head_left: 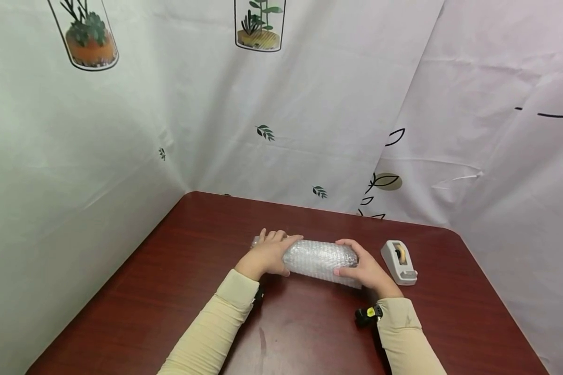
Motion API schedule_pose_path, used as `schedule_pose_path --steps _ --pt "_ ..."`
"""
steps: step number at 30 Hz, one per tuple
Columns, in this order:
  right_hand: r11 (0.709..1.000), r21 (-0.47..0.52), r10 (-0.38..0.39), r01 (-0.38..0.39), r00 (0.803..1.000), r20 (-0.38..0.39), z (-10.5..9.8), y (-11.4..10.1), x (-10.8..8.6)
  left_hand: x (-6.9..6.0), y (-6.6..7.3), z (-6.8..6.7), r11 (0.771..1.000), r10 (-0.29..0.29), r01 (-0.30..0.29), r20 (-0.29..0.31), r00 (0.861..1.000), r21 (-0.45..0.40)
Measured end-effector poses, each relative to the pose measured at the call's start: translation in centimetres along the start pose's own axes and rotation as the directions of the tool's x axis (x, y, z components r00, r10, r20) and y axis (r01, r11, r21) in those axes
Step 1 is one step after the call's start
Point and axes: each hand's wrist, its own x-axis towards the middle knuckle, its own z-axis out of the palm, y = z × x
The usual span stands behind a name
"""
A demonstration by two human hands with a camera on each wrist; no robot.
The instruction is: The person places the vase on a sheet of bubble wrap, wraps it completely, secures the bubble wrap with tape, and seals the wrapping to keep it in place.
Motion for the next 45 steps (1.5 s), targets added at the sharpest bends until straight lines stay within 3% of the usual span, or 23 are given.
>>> schedule_pose_path --steps 8,15,18,21,23,26,29,32,34,36,39,42,45 --pt "0.997 -0.028 0.074 -0.074 0.997 0.001 -0.2 -0.8 0.0 -0.1 -0.1 -0.3 1.0 -0.001 0.001 -0.013 1.0 0.017" --pt "0.975 0.105 0.194 -0.196 0.98 0.03 -0.3 -1.2 0.0 0.2 -0.3 0.2 0.998 0.028 -0.027 -0.031 0.999 0.058" --pt "0.97 0.101 0.218 -0.222 0.975 0.049 -0.4 -1.4 0.0 0.2 -0.5 0.3 0.998 0.035 -0.033 -0.037 0.999 0.055" --pt "0.986 -0.017 0.166 -0.166 0.986 0.018 -0.5 -1.9 0.0 0.3 -0.6 0.3 0.999 0.03 -0.028 -0.041 0.999 0.044" --pt "0.989 -0.121 0.085 -0.086 0.996 -0.015 -0.5 -2.4 0.0 0.3 -0.7 0.2 0.999 0.026 -0.025 -0.039 0.999 0.035" --pt "0.963 -0.265 -0.064 0.05 0.997 -0.044 -0.4 -3.0 0.0 0.4 -0.7 0.2 0.999 0.029 -0.028 -0.017 0.999 0.017" --pt "0.892 -0.41 -0.218 0.19 0.976 -0.021 -0.1 -3.6 0.0 0.4 -0.7 0.2 0.999 0.036 -0.035 0.013 0.999 -0.02" --pt "0.81 -0.501 -0.337 0.305 0.941 0.027 0.3 -4.0 0.1 0.3 -0.7 0.1 0.998 0.039 -0.038 0.029 0.999 -0.043" --pt "0.764 -0.53 -0.396 0.368 0.916 0.064 0.6 -4.3 0.2 0.3 -0.8 -0.1 0.998 0.037 -0.035 0.036 0.999 -0.061" --pt "0.738 -0.544 -0.421 0.4 0.902 0.093 0.8 -4.6 0.3 0.2 -0.8 -0.3 0.996 0.03 -0.026 0.046 0.999 -0.08" --pt "0.737 -0.546 -0.4 0.399 0.908 0.123 0.9 -4.8 0.2 -0.1 -0.7 -0.7 0.992 0.011 -0.002 0.075 0.997 -0.122" --pt "0.771 -0.521 -0.346 0.366 0.928 0.139 0.9 -4.9 0.0 -0.3 -0.6 -0.9 0.988 -0.011 0.028 0.113 0.994 -0.15" --pt "0.793 -0.494 -0.329 0.357 0.933 0.146 1.0 -4.7 -0.1 -0.4 -0.6 -1.0 0.986 -0.016 0.038 0.134 0.991 -0.164"
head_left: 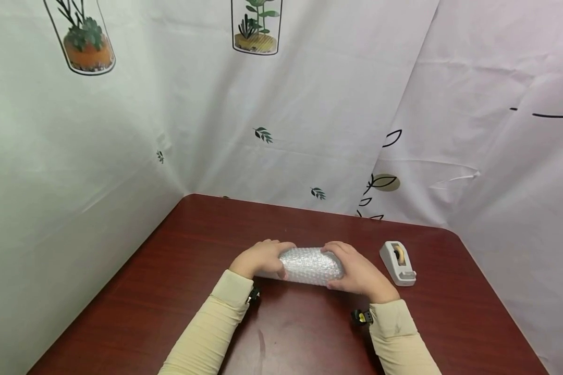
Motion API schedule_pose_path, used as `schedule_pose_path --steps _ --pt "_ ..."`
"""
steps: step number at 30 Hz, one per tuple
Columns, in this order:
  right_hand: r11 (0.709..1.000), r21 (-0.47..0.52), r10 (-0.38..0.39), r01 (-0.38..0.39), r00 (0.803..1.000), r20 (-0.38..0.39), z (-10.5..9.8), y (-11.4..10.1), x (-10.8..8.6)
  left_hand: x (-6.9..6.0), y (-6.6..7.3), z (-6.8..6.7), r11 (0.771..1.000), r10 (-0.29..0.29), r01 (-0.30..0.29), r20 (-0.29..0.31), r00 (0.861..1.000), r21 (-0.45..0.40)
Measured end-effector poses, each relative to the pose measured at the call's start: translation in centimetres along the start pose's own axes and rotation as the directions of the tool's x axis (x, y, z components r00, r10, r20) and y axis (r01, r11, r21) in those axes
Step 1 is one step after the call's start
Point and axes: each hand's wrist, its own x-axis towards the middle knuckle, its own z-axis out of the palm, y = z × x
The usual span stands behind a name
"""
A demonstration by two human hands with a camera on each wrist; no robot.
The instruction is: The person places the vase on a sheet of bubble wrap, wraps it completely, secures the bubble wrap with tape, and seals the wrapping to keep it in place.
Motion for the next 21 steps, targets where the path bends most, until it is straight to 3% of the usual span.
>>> schedule_pose_path --steps 10,21 --pt "0.994 0.109 0.021 -0.015 0.998 -0.054 1.1 1.7 -0.4 0.1 -0.4 0.0 0.997 0.075 -0.074 -0.04 0.996 0.029" --pt "0.947 0.263 0.203 -0.183 0.978 -0.05 1.7 2.0 -0.3 0.8 1.1 1.6 0.966 0.066 -0.022 -0.164 0.984 0.259"
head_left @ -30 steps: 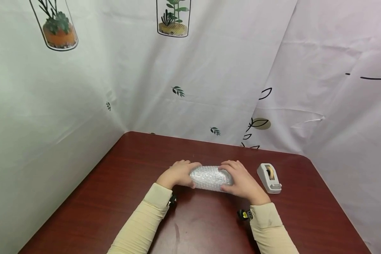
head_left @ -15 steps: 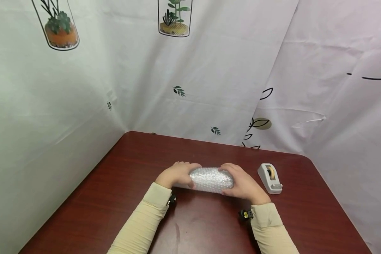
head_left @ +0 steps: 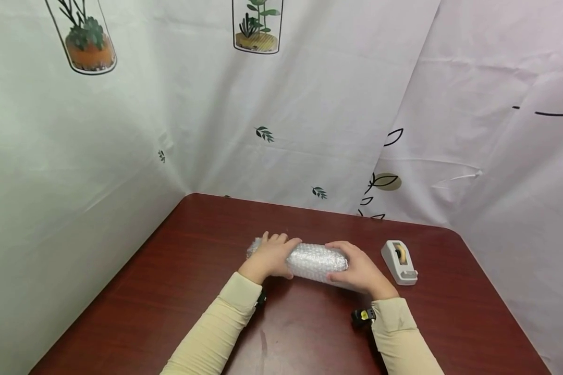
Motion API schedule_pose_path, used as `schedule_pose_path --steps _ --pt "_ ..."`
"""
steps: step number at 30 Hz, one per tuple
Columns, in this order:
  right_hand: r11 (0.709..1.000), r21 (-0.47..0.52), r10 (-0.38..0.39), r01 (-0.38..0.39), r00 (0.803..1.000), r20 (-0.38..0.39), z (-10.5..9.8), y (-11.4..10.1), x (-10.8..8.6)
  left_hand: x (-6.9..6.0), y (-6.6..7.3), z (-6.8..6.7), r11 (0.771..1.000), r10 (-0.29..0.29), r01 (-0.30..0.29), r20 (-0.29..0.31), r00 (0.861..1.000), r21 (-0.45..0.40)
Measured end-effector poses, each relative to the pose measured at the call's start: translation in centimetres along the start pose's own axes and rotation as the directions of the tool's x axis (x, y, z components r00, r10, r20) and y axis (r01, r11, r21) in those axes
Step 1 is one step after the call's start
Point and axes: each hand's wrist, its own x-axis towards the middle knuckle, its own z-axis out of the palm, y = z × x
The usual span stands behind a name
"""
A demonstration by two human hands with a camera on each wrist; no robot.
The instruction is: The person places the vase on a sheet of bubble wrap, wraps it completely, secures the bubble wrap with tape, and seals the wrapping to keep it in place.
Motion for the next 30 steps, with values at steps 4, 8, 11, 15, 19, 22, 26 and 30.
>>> schedule_pose_path --steps 4,8,11,15,19,22,26,30 --pt "0.997 0.043 0.07 -0.069 0.997 -0.023 0.4 0.2 0.1 0.2 0.4 0.7 0.998 0.006 -0.002 -0.068 0.998 0.057" --pt "0.989 0.091 0.122 -0.119 0.992 -0.029 0.6 0.4 0.1 0.4 0.5 1.1 0.996 0.027 -0.017 -0.106 0.994 0.09" --pt "0.988 0.106 0.118 -0.116 0.993 -0.009 0.4 0.4 0.1 0.5 0.3 1.1 0.995 0.033 -0.023 -0.104 0.994 0.098" --pt "0.996 0.076 0.048 -0.051 0.998 0.031 -0.3 0.2 -0.1 0.6 0.0 0.8 0.995 0.052 -0.045 -0.081 0.995 0.088" --pt "0.998 -0.054 -0.04 0.042 0.998 0.046 -1.1 -0.3 -0.2 0.4 -0.1 0.4 0.997 0.064 -0.063 -0.043 0.997 0.04" --pt "0.977 -0.179 -0.11 0.116 0.993 0.047 -1.6 -1.2 -0.2 0.3 -0.2 0.2 0.998 0.067 -0.066 -0.018 0.998 0.018" --pt "0.951 -0.264 -0.148 0.161 0.987 0.069 -1.9 -2.6 0.0 0.3 -0.5 0.2 0.996 0.087 -0.087 -0.019 0.996 -0.021" --pt "0.951 -0.272 -0.122 0.149 0.986 0.113 -1.8 -3.8 -0.1 0.1 -0.6 -0.1 0.992 0.078 -0.078 -0.003 0.997 -0.098"
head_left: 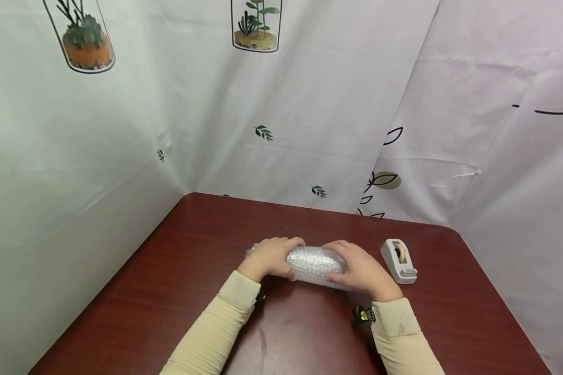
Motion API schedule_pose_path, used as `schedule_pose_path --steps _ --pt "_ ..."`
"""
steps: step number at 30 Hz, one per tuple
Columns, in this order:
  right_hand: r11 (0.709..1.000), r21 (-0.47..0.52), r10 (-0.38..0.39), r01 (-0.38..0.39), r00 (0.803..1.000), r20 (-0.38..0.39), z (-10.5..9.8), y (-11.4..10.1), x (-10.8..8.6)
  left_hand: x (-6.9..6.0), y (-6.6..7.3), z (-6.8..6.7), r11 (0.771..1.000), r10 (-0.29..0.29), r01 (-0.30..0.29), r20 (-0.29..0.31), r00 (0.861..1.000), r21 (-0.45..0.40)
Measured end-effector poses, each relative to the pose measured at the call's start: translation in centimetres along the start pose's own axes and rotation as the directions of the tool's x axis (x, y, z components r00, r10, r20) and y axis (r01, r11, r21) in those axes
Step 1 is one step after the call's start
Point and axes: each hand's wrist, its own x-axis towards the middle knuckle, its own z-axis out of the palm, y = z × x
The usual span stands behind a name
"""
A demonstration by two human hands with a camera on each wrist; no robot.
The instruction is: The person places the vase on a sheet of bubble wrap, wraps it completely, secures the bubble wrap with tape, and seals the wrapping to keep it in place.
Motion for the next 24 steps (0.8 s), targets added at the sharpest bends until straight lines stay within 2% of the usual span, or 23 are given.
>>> schedule_pose_path --steps 5,10,16,20,24 --pt "0.997 -0.073 -0.018 0.02 0.999 0.033 0.4 -0.7 0.2 -0.2 0.1 -0.4 0.997 -0.058 0.061 0.059 0.997 -0.056" --pt "0.991 -0.133 -0.012 0.014 1.0 0.018 0.9 -0.9 0.2 -0.3 0.1 -0.8 0.992 -0.066 0.074 0.087 0.994 -0.097" --pt "0.992 -0.129 -0.01 0.008 1.0 -0.017 1.2 -0.6 0.2 -0.3 0.2 -0.6 0.998 -0.049 0.052 0.066 0.997 -0.042" --pt "0.992 -0.126 0.001 -0.006 0.999 -0.04 1.5 -0.4 0.3 -0.6 1.1 -0.7 0.999 -0.045 0.046 0.047 0.998 -0.021" --pt "0.988 -0.146 0.037 -0.047 0.997 -0.068 2.0 -0.5 0.4 -0.6 1.9 -0.3 0.998 -0.036 0.035 0.016 0.999 0.053"
